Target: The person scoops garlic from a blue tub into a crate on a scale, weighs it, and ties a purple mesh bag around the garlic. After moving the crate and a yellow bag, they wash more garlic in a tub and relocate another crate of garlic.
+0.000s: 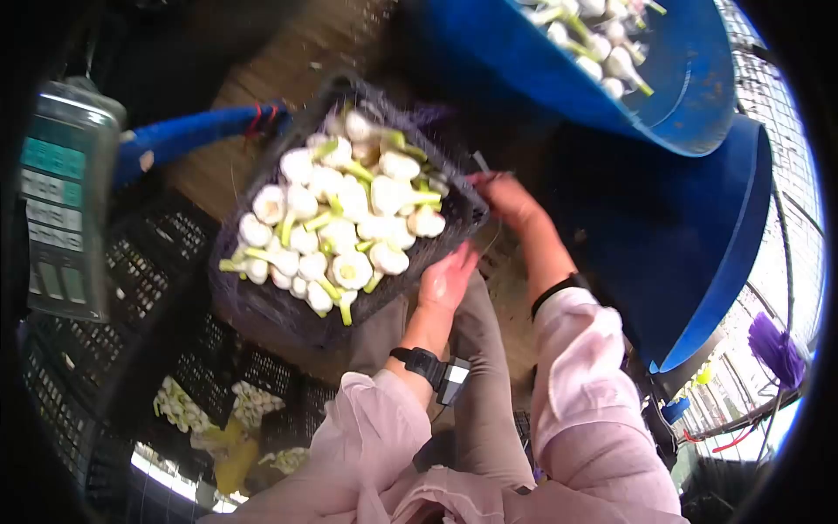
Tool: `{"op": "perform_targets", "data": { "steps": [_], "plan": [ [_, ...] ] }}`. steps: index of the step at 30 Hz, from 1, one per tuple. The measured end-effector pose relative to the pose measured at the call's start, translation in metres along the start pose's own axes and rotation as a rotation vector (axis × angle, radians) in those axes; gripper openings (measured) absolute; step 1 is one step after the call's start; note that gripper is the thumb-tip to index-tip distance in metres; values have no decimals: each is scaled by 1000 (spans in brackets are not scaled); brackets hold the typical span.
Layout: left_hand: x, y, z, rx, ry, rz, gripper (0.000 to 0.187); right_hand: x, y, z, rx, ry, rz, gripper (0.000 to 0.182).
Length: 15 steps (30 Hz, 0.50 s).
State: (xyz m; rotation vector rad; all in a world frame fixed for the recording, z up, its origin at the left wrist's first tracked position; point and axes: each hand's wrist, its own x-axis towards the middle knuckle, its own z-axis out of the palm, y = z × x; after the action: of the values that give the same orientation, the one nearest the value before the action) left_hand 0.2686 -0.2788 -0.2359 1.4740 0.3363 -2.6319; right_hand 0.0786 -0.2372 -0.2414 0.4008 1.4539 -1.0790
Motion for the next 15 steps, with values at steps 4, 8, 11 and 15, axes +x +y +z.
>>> {"op": "perform_targets", "data": {
  "steps": [4, 8, 11, 15],
  "plan": [
    [2, -9, 13, -193, -28, 144, 27, -22, 5, -20, -80, -48, -71, 8],
    [9, -19, 8, -167, 11, 142, 19, -30, 23, -14, -19, 130, -178, 7],
    [11, -29, 12, -28, 165, 184, 9, -21, 44, 4, 36, 366, -284, 9],
    [8, -42, 25, 143, 375, 176, 8, -10, 54, 16, 16, 595, -359, 11]
  ]
}}
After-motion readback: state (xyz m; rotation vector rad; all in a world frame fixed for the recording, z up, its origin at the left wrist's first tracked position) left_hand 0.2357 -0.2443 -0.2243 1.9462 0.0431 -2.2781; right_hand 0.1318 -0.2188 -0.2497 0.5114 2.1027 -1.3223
